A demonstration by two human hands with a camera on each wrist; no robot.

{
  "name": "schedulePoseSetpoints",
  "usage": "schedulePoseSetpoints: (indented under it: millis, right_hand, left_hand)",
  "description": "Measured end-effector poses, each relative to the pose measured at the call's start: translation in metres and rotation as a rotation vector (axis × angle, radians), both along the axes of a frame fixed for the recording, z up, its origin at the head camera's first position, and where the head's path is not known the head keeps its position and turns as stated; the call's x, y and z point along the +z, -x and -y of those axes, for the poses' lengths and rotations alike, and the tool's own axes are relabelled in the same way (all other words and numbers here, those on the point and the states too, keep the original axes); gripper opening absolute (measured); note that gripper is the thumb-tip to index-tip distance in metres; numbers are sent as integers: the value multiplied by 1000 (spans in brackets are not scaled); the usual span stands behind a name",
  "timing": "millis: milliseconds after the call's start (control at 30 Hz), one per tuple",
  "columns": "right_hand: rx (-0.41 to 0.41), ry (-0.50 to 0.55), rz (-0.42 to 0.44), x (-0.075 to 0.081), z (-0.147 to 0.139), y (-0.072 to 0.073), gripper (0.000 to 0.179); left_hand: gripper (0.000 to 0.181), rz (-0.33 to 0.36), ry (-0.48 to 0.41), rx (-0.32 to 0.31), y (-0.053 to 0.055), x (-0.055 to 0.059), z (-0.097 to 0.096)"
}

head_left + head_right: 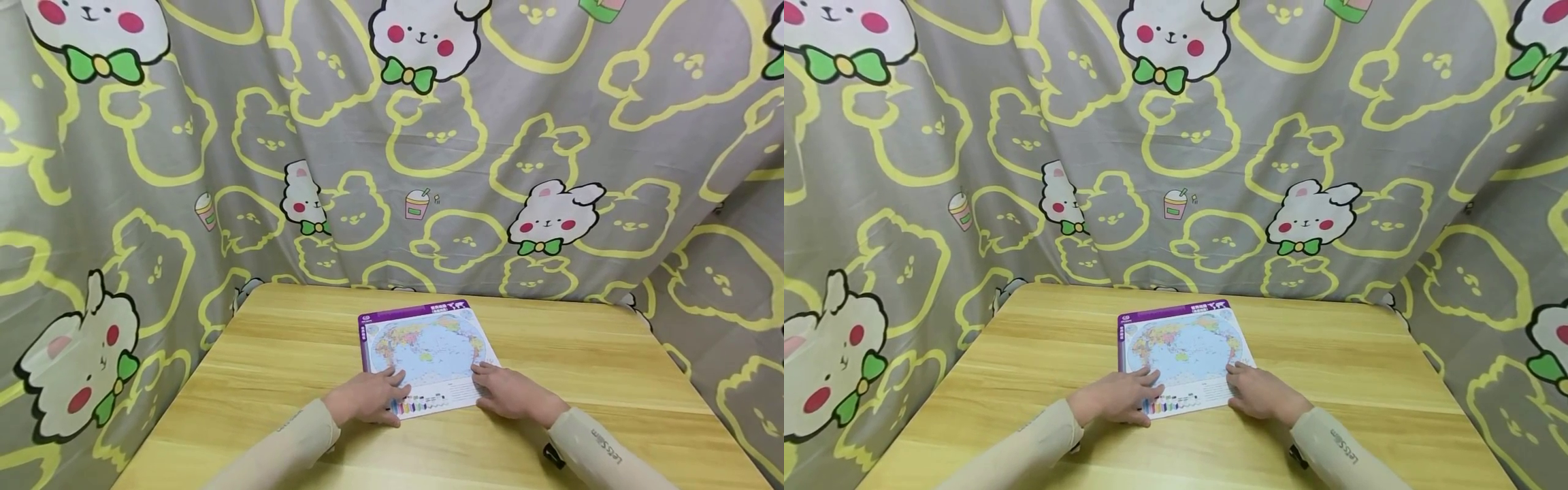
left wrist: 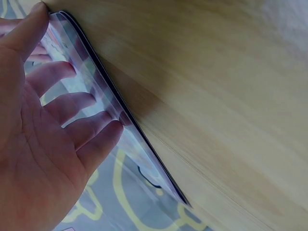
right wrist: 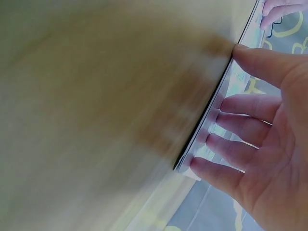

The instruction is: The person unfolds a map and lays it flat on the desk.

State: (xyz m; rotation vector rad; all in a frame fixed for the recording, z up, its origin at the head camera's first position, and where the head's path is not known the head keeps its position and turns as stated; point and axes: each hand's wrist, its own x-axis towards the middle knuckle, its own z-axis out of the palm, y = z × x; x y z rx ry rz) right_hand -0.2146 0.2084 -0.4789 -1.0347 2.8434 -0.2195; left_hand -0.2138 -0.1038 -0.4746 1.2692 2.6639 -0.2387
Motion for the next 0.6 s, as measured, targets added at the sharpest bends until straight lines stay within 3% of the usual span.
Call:
schedulePoseSetpoints:
  millis: [300, 600]
  right_hand:
    - [-10, 4, 20, -4, -3, 5, 45]
    - [14, 1, 27, -4, -6, 11, 45]
  left_hand:
    - [70, 21, 1, 23, -1, -2, -2]
    - [70, -16, 3, -9, -3, -2, -5]
